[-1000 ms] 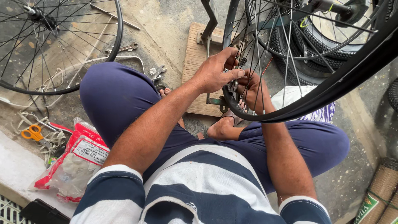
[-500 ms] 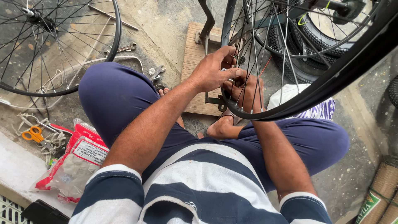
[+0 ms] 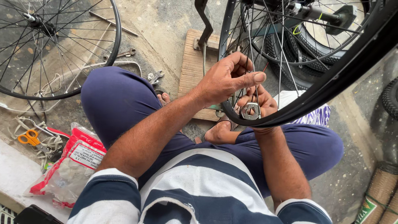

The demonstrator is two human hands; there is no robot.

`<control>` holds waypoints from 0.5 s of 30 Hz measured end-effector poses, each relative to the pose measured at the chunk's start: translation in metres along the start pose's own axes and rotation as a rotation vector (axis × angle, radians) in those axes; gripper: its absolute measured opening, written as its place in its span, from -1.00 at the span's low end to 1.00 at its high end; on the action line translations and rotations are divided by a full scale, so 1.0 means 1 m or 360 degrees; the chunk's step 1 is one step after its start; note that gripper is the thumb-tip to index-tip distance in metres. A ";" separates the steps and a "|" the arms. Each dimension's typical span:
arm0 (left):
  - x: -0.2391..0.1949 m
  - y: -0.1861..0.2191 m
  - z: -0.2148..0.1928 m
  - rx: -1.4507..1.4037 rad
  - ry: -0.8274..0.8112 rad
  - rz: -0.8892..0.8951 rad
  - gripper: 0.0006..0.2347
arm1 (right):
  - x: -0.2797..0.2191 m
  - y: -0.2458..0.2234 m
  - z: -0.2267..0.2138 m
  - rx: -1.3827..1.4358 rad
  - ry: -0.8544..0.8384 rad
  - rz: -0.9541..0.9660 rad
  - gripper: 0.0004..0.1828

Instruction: The person sits on the ground and uses a spoke wrench to tighten the nipples on the spokes of a bicycle wheel mounted on a truing stand. They rotate the wheel periodically to access different spokes and continue the adjustment process.

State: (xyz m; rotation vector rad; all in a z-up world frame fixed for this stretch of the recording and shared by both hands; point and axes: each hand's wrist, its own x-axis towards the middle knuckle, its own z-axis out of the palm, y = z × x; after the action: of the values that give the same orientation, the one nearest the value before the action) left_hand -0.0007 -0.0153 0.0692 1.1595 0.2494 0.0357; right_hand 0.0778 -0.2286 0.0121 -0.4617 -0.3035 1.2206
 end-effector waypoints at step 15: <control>0.003 -0.002 -0.006 -0.0243 -0.0073 -0.0010 -0.50 | 0.010 -0.006 0.012 -0.0306 0.0091 0.0083 -0.40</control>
State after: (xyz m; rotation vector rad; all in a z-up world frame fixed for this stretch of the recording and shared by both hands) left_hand 0.0004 -0.0100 0.0651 1.0061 0.2064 0.0220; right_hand 0.0800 -0.2189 0.0251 -0.6730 -0.3637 1.2320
